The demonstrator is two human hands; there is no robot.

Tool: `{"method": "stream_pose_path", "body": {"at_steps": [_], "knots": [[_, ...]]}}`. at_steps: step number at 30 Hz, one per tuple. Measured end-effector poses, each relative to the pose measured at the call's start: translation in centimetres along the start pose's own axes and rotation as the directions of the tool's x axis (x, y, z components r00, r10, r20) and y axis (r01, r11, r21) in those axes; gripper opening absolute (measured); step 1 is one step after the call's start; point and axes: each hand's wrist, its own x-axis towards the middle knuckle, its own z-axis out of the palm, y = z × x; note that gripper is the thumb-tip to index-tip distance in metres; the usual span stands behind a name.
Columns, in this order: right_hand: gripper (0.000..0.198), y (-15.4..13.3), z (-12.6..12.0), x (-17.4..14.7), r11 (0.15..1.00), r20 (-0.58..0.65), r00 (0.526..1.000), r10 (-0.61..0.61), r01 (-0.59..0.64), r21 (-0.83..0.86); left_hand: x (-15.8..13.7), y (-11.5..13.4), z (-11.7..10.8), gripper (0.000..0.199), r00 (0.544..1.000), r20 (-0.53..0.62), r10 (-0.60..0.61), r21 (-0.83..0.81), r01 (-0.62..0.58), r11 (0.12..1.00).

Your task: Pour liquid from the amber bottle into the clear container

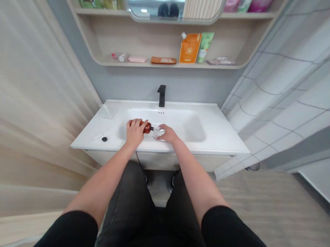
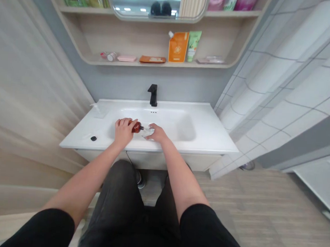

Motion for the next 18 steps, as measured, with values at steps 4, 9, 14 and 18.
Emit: {"method": "stream_pose_path", "body": {"at_steps": [4,9,14,18], "knots": [[0.075,-0.16,-0.08,-0.09,1.0,-0.008,1.0,-0.016,0.016,-0.016,0.0,-0.06,0.1,0.061,1.0,-0.016,0.002,-0.011,-0.002,1.0],[0.076,-0.4,-0.22,-0.18,1.0,-0.003,1.0,-0.009,0.009,-0.009,0.02,-0.04,0.04,0.063,1.0,-0.003,0.003,-0.023,-0.003,1.0],[0.078,-0.71,-0.3,-0.31,1.0,0.0,1.0,0.008,-0.008,-0.009,0.04,0.07,-0.11,0.062,1.0,0.009,-0.003,-0.007,0.003,1.0],[0.079,-0.76,-0.28,-0.3,1.0,0.006,1.0,0.01,-0.01,-0.017,0.04,0.1,-0.12,0.062,1.0,0.005,0.002,-0.014,-0.002,1.0]]}}
